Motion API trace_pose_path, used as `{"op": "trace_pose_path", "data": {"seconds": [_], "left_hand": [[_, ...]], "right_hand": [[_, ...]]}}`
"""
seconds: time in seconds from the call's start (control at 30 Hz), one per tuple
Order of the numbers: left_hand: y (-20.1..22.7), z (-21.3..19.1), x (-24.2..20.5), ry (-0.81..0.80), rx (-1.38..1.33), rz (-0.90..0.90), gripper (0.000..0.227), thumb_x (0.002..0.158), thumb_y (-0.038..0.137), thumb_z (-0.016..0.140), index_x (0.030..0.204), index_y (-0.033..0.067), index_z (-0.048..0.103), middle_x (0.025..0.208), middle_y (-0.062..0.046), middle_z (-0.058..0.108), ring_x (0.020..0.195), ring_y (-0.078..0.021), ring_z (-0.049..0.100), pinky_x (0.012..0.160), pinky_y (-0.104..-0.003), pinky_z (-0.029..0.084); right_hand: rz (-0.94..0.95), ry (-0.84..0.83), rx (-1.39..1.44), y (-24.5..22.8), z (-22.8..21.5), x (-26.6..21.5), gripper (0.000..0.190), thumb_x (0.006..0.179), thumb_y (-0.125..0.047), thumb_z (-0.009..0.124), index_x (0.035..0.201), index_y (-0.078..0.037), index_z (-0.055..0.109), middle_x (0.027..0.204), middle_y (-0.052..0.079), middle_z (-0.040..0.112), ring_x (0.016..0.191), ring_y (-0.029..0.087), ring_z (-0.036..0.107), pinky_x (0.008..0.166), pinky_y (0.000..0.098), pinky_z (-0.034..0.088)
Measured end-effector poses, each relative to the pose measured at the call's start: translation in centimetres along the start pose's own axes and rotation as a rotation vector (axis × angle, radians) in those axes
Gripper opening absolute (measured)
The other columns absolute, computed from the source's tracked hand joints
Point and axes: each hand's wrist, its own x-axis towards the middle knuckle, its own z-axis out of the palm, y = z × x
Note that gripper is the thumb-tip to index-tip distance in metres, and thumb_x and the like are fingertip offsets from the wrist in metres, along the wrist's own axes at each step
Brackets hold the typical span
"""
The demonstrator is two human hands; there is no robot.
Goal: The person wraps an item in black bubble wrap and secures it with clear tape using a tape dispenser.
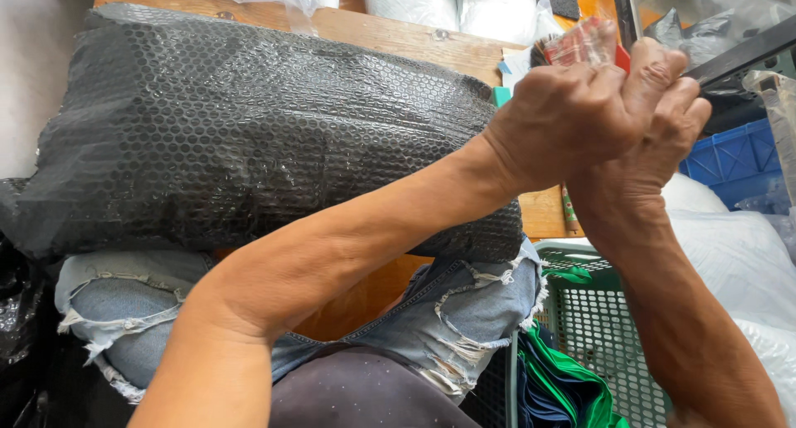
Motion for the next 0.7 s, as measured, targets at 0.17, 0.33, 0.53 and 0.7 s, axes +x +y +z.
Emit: {"op": "trace_pose_path", "data": {"seconds": [0.17,0.33,0.53,0.7], "left_hand": [[6.1,-3.5,1.3,-0.024,-0.223,-0.124,0.021,0.105,0.009,0.069,0.124,0.002,0.064,0.08,0.003,0.07,0.081,-0.023,0.079,0.071,-0.039,0.062],[-4.4,-4.4,0.6,-0.523,-0.485,-0.4,0.041,0.088,0.008,0.071,0.125,0.0141,0.054,0.071,-0.007,0.074,0.066,-0.0361,0.074,0.057,-0.054,0.057],[-12.5,-8.9,0.0,-0.613,-0.851,-0.799,0.045,0.077,0.01,0.094,0.11,-0.0008,0.066,0.082,-0.009,0.083,0.086,-0.0137,0.086,0.077,-0.023,0.07],[-14.9,-10.4,-1.0,-0.728,-0.722,-0.775,0.043,0.08,0.014,0.091,0.113,-0.0002,0.067,0.086,-0.011,0.082,0.084,-0.0155,0.084,0.073,-0.027,0.069]], "right_hand": [[0.083,-0.442,0.445,1.0,7.4,-4.5,0.029,0.104,-0.028,0.048,0.131,-0.031,0.059,0.106,0.012,0.058,0.085,0.033,0.054,0.074,0.0412,0.043],[0.185,-0.993,0.985,-0.3,13.8,-9.5,0.074,0.078,-0.016,0.051,0.152,-0.025,0.058,0.104,0.038,0.068,0.099,0.061,0.059,0.088,0.0588,0.048],[0.997,-1.292,1.761,-5.4,16.8,-18.4,0.057,0.073,-0.004,0.054,0.123,-0.026,0.07,0.074,-0.004,0.061,0.049,0.006,0.043,0.035,0.0273,0.023],[1.174,-1.452,1.671,-9.0,15.1,-20.2,0.041,0.061,0.003,0.054,0.093,-0.02,0.069,0.062,-0.002,0.04,0.049,0.013,0.031,0.038,0.0304,0.02]]}}
